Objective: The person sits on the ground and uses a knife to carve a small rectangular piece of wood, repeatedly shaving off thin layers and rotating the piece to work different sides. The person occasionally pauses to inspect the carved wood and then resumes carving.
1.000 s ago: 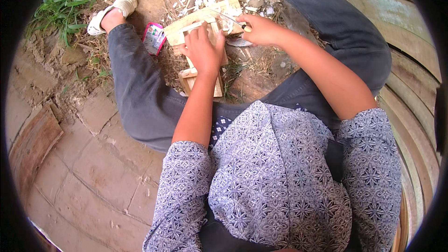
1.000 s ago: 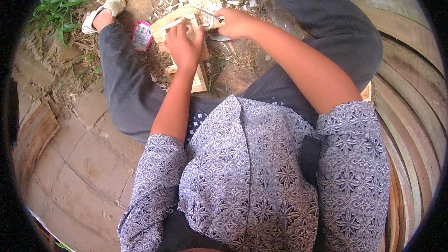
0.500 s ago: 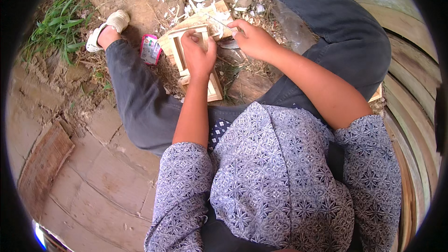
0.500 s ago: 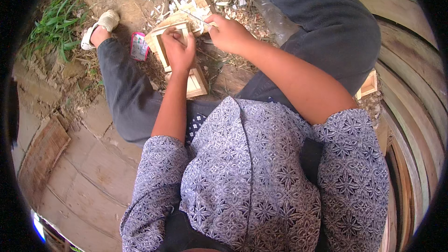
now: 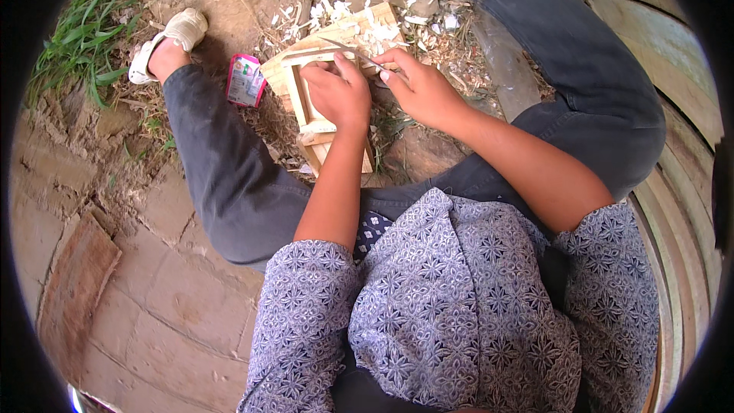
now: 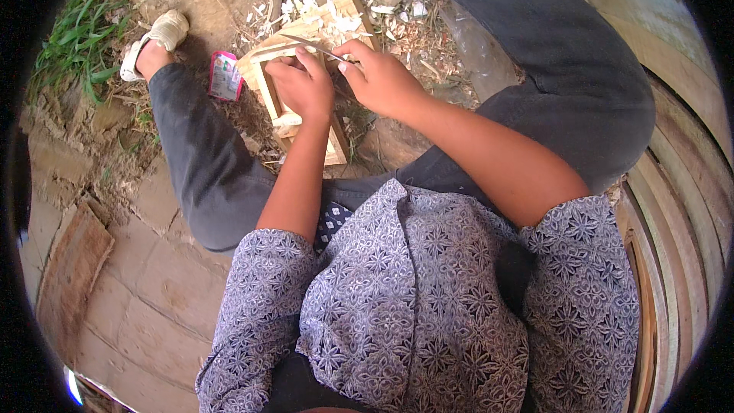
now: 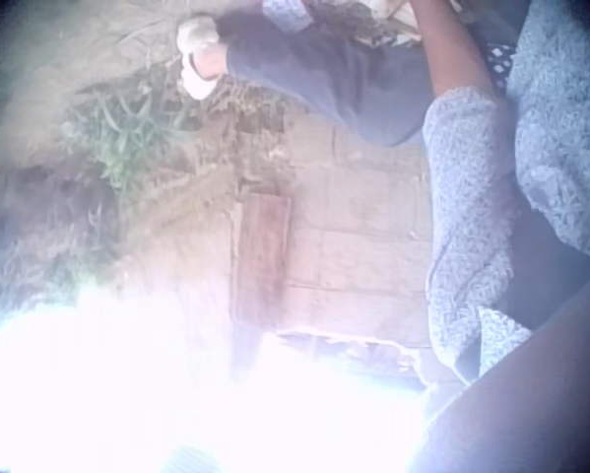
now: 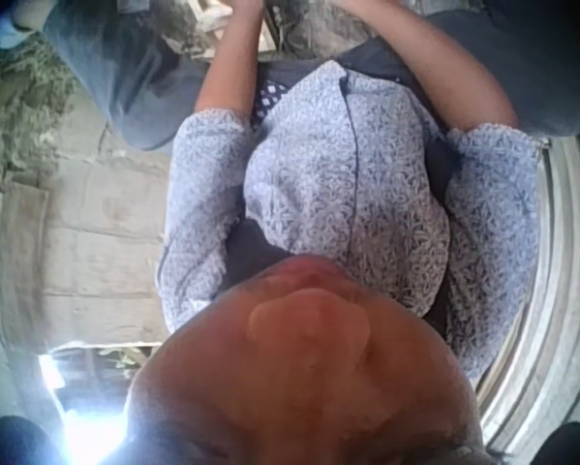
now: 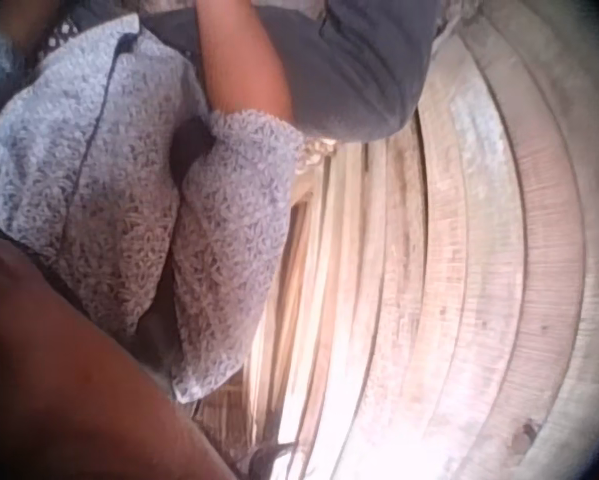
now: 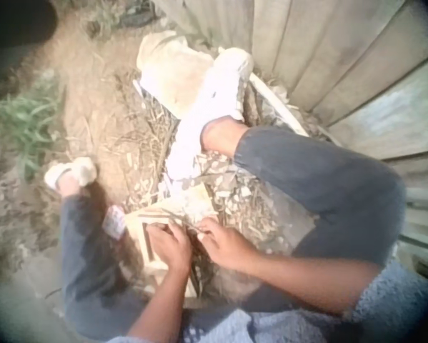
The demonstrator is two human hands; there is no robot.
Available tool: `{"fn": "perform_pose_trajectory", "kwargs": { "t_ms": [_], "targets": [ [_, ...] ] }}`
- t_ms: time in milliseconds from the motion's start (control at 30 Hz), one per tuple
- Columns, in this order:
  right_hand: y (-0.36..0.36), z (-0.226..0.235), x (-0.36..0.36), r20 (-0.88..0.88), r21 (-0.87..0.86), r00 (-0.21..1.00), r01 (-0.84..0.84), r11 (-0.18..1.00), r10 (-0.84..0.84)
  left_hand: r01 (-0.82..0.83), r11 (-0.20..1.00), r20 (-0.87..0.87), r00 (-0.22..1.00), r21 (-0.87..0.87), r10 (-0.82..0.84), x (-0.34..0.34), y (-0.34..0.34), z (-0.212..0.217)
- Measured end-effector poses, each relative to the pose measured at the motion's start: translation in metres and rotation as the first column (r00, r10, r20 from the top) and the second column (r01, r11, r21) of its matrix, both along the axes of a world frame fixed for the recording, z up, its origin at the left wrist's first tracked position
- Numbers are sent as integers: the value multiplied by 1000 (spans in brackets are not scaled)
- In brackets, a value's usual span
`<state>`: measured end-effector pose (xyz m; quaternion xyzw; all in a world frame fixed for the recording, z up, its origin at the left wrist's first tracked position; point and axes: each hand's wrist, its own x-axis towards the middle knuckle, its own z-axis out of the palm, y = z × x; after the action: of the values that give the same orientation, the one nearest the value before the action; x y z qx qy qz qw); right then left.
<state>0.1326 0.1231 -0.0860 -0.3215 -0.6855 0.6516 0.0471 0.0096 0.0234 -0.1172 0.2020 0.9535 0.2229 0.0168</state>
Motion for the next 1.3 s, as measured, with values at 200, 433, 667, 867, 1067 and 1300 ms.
{"fn": "perform_pose_trajectory", "kwargs": {
  "t_ms": [200,433,667,867,1067,1300],
  "targets": [
    [9,-16,2,121,119,989,-101,988,86,-1,998,-13,1000,64,2,4,2,-1],
    [39,-17,-10,278,105,957,-114,988,81,20,998,-25,1000,56,-18,2,-1,-3],
    [43,-40,-16,4,225,990,135,965,-140,-258,952,270,940,166,208,-9,24,31],
    [45,9,-21,87,-263,996,57,963,-35,-259,916,240,952,306,189,-7,-1,41],
    [47,31,-27,-15,-341,1000,9,940,-14,-333,791,602,796,514,-56,4,-24,121],
    [23,68,-17,-127,-432,990,-111,895,62,-287,660,541,814,694,-214,19,-39,147]
  ]
}}
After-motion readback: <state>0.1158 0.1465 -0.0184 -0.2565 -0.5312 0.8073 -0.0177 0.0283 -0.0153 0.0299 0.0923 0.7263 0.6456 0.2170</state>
